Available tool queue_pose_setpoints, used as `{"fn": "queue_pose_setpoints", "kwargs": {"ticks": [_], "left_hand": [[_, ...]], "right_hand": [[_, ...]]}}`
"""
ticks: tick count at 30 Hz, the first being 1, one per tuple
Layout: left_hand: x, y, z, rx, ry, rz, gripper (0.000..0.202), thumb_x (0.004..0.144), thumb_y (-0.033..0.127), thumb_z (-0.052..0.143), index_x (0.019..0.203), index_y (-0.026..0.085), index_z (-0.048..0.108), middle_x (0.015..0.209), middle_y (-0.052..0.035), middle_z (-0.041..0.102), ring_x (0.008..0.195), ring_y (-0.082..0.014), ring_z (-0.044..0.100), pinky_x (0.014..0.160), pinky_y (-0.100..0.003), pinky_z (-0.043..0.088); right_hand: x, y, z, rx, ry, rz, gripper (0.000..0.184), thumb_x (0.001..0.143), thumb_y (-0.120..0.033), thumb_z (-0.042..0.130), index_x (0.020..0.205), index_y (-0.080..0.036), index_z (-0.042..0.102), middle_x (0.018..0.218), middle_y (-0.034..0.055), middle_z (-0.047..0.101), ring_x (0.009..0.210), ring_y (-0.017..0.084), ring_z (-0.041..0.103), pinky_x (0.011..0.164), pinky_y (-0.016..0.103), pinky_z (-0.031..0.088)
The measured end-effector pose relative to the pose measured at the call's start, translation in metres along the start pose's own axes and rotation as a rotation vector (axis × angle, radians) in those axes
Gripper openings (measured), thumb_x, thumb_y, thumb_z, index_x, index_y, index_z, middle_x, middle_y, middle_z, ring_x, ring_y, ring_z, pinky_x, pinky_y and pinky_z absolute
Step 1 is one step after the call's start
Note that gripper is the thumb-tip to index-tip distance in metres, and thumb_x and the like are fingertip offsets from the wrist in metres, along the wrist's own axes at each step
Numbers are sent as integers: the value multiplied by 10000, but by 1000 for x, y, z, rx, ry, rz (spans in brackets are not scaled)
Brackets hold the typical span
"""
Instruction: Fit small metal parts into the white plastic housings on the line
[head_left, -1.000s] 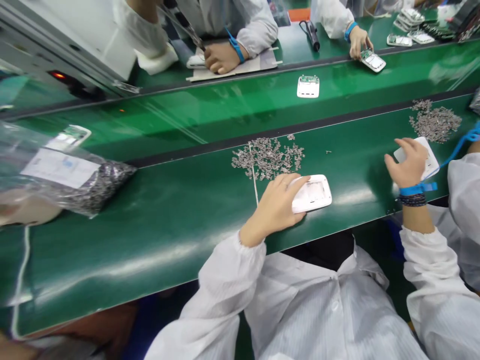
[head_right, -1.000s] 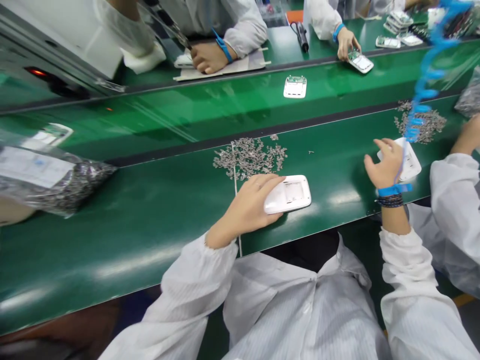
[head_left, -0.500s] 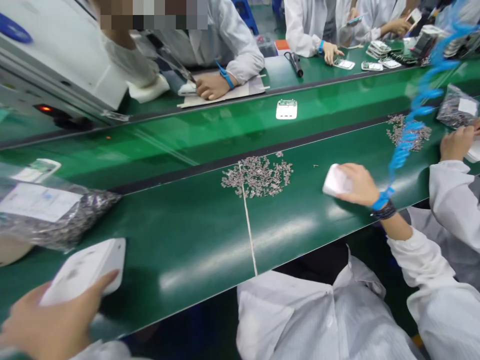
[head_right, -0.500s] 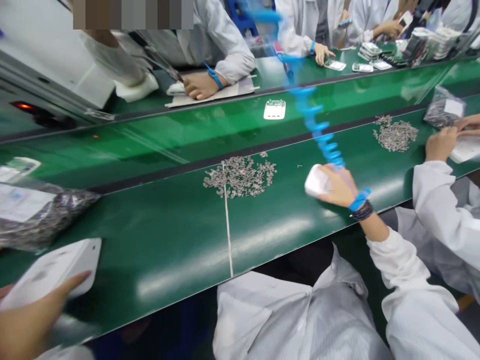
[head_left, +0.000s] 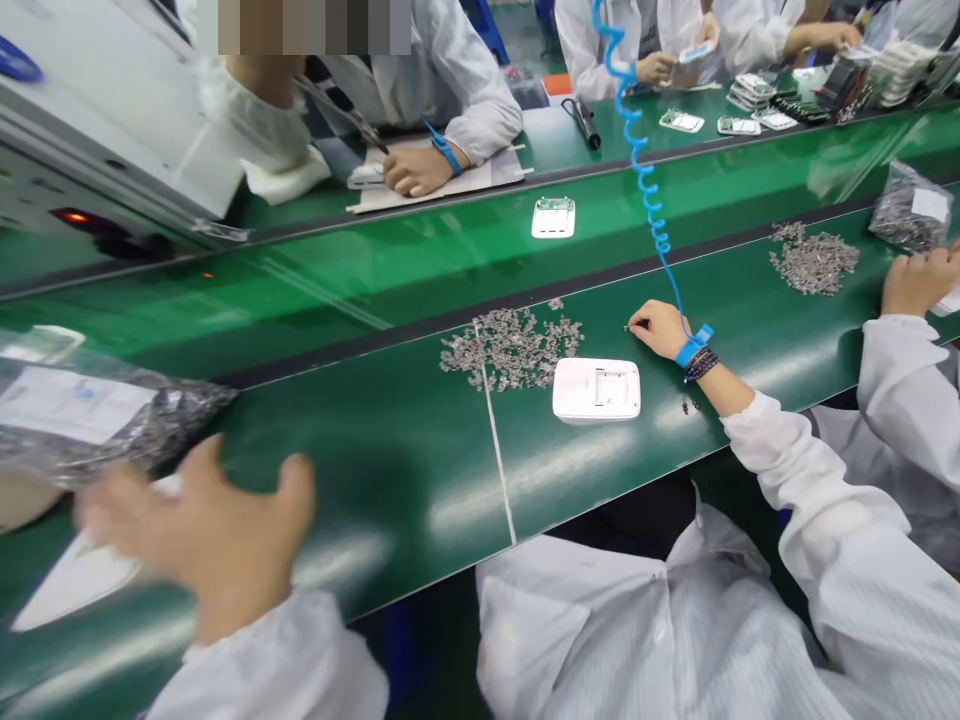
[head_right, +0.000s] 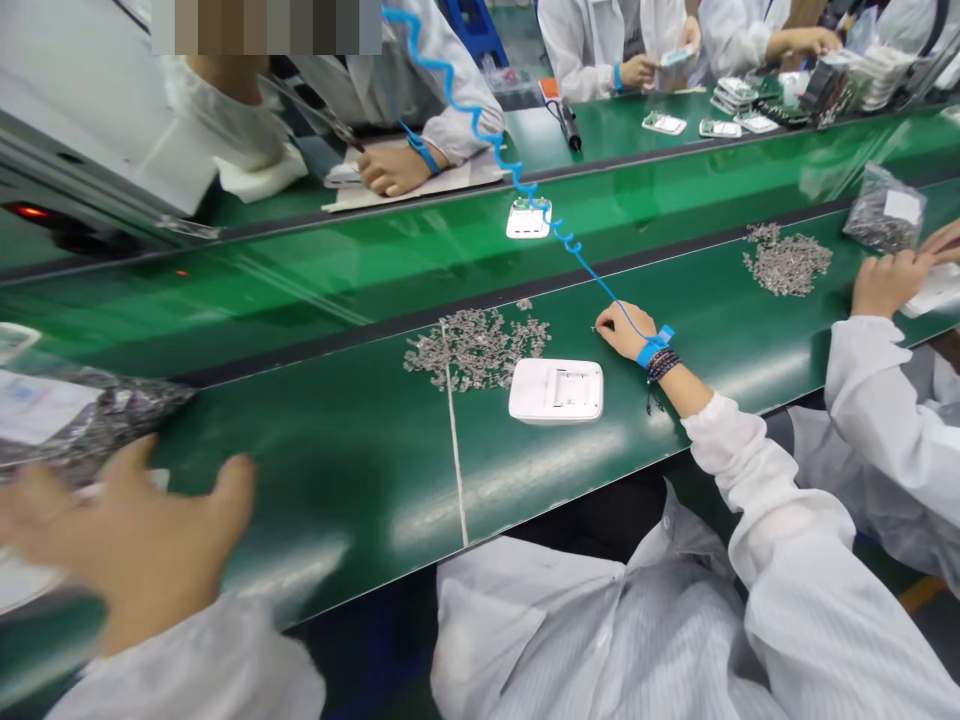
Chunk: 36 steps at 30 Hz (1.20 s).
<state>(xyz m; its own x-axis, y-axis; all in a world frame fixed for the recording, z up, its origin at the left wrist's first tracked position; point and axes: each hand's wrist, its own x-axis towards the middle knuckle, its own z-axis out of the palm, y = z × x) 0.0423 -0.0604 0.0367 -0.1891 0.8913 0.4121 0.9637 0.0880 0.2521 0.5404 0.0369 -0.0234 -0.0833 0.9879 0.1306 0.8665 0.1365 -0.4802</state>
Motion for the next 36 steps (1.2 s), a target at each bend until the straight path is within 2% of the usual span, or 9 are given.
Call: {"fn": "queue_pose_setpoints", "kwargs": {"ticks": [1, 2, 4, 8, 10, 12, 16, 27, 36], "left_hand": [[2, 24, 5, -24, 60, 49, 627, 824, 545, 578, 1359, 219, 545, 1592, -150, 363, 1453, -498, 318, 1162, -731, 244], [4, 50, 11, -73, 53, 129, 563, 830, 537, 586, 1270, 186, 611, 1512, -165, 477, 1398, -465, 427, 1151, -679, 319], [3, 102, 23, -210, -66, 314, 444, 869, 474, 581, 1200, 188, 654, 1358, -141, 624, 1306, -368, 556, 1135, -574, 402], [-4, 192, 46, -407, -401, 616, 403, 890, 352, 549, 1263, 238, 650, 1315, -88, 674, 1277, -290, 583, 1126, -486, 419], [-7, 223, 57, -422, -500, 690, 443, 873, 324, 557, 1300, 236, 636, 1349, -85, 657, 1303, -294, 560, 1143, -486, 391], [-8, 243, 66, -421, -582, 727, 473, 857, 299, 573, 1320, 217, 624, 1350, -85, 659, 1297, -293, 564, 1145, -476, 385], [-8, 260, 78, -387, -671, 685, 529, 841, 214, 561, 1369, 196, 593, 1317, -81, 688, 1207, -288, 631, 1089, -456, 435], [-9, 260, 79, -381, -675, 568, 543, 832, 161, 570, 1370, 227, 594, 1257, -50, 720, 1198, -293, 640, 1072, -456, 458], [-6, 262, 84, -486, -717, 423, 511, 824, 130, 587, 1314, 269, 623, 1177, -23, 750, 1144, -269, 675, 1015, -423, 525]], "right_hand": [[-3, -5, 0, 14, 9, -3, 153, 896, -217, 632, 913, -203, 784, 993, 58, 727, 881, 198, 630, 791, 309, 473], [-7, -12, 0, 43, 21, -12, 154, 895, -209, 627, 898, -198, 780, 961, 56, 725, 846, 189, 625, 770, 302, 466], [-21, -28, -1, 133, 34, -61, 149, 890, -203, 628, 886, -192, 776, 892, 42, 714, 769, 166, 606, 731, 286, 449], [-58, -54, 2, 259, 9, -183, 129, 880, -201, 645, 862, -209, 773, 862, 21, 702, 745, 145, 598, 708, 265, 430], [-71, -60, 9, 253, 23, -168, 116, 870, -192, 660, 853, -218, 772, 883, 19, 706, 765, 146, 607, 710, 261, 433], [-78, -62, 17, 238, 59, -137, 115, 871, -193, 664, 854, -223, 773, 900, 20, 709, 785, 147, 619, 724, 261, 443], [-77, -62, 25, 166, 104, -103, 139, 906, -237, 643, 893, -238, 781, 939, 26, 717, 866, 165, 643, 743, 267, 453], [-80, -63, 25, 102, 48, -136, 188, 956, -279, 588, 1003, -266, 770, 1027, 24, 716, 918, 177, 643, 766, 270, 469], [-80, -73, 12, -118, 27, -176, 297, 1006, -293, 520, 871, -228, 776, 901, 59, 709, 816, 172, 601, 649, 292, 372]]}}
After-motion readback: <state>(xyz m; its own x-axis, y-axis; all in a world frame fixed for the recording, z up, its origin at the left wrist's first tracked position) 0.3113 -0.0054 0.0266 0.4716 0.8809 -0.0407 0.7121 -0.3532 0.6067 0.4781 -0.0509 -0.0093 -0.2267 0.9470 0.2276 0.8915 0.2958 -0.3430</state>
